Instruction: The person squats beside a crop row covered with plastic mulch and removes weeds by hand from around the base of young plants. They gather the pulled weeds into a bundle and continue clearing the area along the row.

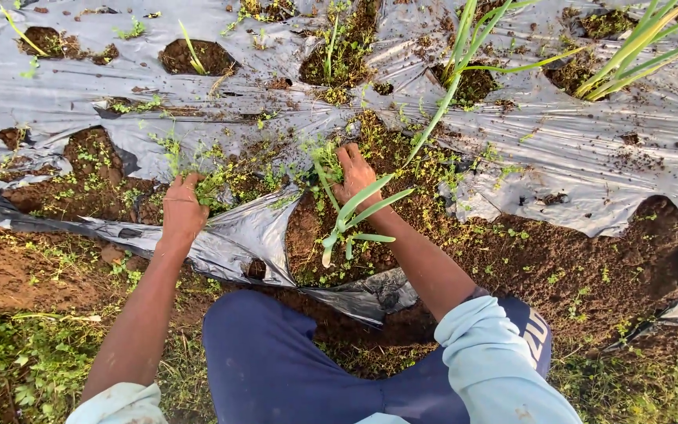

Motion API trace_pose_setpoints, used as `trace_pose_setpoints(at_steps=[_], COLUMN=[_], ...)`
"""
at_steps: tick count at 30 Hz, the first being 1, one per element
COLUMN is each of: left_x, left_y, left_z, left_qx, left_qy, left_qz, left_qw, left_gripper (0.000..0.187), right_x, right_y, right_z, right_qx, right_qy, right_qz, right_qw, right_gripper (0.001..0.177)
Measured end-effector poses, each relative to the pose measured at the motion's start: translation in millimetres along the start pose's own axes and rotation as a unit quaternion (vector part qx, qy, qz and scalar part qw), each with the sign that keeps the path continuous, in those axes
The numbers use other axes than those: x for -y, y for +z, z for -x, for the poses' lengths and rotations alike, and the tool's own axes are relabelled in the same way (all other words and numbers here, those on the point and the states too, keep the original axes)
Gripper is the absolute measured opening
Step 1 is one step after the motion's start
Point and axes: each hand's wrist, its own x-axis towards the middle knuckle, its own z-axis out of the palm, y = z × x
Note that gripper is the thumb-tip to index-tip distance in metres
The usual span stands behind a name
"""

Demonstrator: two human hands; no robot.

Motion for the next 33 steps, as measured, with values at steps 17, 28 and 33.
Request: trace_pose_setpoints(at_steps=[17, 28, 33], left_x=[-158, -192, -212], left_y=[15, 38, 17], left_z=[-7, 0, 2], left_qx=[0.095, 0.114, 0.074], left_qy=[0.051, 0.098, 0.095], left_qz=[0.253, 0.13, 0.408], left_qw=[0.962, 0.98, 0.905], left_gripper=[0.04, 0.052, 0.021], right_x=[-50, -58, -17], right_y=[69, 92, 37], right_z=[-13, -4, -1], right_qx=[-0.062, -0.132, -0.127], right_qy=[-0.028, 0.067, 0.164], right_qz=[0.044, -0.07, -0.172], right_qw=[0.997, 0.987, 0.963], right_gripper=[0.052, 0.041, 0.046])
